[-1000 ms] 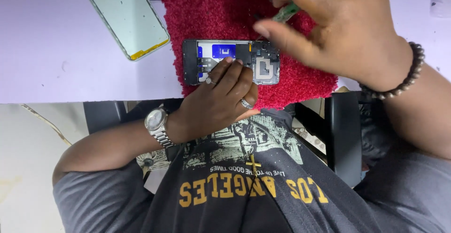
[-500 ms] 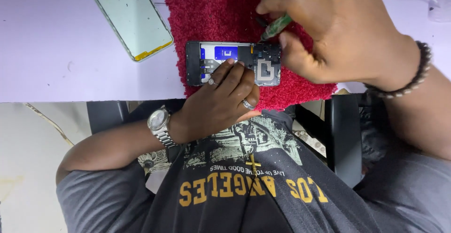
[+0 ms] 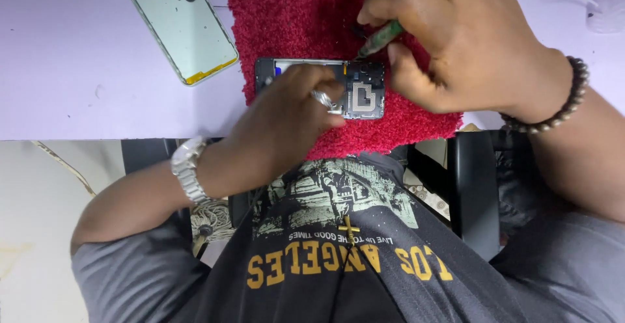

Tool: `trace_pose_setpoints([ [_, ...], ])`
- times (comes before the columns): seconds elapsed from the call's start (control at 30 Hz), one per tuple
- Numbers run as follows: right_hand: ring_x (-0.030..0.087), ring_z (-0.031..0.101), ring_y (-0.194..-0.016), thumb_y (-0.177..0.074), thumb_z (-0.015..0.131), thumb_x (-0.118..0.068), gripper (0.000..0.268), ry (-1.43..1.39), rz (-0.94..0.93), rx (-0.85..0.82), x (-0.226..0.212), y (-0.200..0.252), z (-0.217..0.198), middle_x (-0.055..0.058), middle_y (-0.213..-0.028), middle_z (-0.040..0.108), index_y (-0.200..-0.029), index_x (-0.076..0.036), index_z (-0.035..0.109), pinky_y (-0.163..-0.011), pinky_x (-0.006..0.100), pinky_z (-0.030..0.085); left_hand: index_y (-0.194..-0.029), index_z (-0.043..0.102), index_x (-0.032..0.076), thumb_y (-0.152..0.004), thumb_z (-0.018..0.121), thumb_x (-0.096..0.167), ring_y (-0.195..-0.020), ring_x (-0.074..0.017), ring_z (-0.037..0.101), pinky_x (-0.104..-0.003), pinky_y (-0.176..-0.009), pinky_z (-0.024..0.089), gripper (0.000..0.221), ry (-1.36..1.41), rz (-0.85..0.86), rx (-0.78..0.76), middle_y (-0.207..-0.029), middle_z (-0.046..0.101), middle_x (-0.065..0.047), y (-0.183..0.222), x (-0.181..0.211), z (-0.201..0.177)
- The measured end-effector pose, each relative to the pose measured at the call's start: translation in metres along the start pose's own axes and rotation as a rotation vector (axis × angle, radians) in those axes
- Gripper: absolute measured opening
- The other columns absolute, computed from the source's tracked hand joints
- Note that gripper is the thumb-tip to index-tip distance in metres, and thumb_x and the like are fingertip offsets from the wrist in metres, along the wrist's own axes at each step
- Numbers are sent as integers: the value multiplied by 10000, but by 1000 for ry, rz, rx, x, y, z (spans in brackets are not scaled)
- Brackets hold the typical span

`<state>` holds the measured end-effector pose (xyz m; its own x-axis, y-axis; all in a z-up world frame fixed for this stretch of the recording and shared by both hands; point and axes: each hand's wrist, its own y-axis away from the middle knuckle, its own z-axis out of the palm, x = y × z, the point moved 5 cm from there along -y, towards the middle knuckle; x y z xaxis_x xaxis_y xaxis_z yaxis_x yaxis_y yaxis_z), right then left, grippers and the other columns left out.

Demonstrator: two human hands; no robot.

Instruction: Removing internal screws and prying off a plastic shield to disassemble a mobile phone

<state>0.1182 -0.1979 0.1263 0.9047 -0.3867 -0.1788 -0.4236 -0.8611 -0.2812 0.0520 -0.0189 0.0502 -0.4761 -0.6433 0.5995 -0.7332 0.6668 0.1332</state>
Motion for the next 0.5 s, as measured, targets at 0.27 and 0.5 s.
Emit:
trace_pose_setpoints([
  [0.27, 379, 682, -991, -931, 654, -68, 384, -2, 59, -16, 3, 9, 5, 143, -1180, 730, -1310, -18, 628, -844, 502, 504, -1051, 602, -7, -992, 645, -62, -940, -334, 531, -455, -714, 457, 91, -334, 299, 480, -1090, 574, -171, -23, -23, -26],
  [0.5, 320, 624, -804, -1313, 711, -218, 229, 29, 117, 46, 3, 16, 5, 112, -923, 612, -1227, -16, 647, -741, 454, 473, -904, 667, 11, -943, 566, -127, -941, -366, 535, -505, -750, 466, 175, -223, 343, 332, -1017, 544, -150, -54, -34, -19],
])
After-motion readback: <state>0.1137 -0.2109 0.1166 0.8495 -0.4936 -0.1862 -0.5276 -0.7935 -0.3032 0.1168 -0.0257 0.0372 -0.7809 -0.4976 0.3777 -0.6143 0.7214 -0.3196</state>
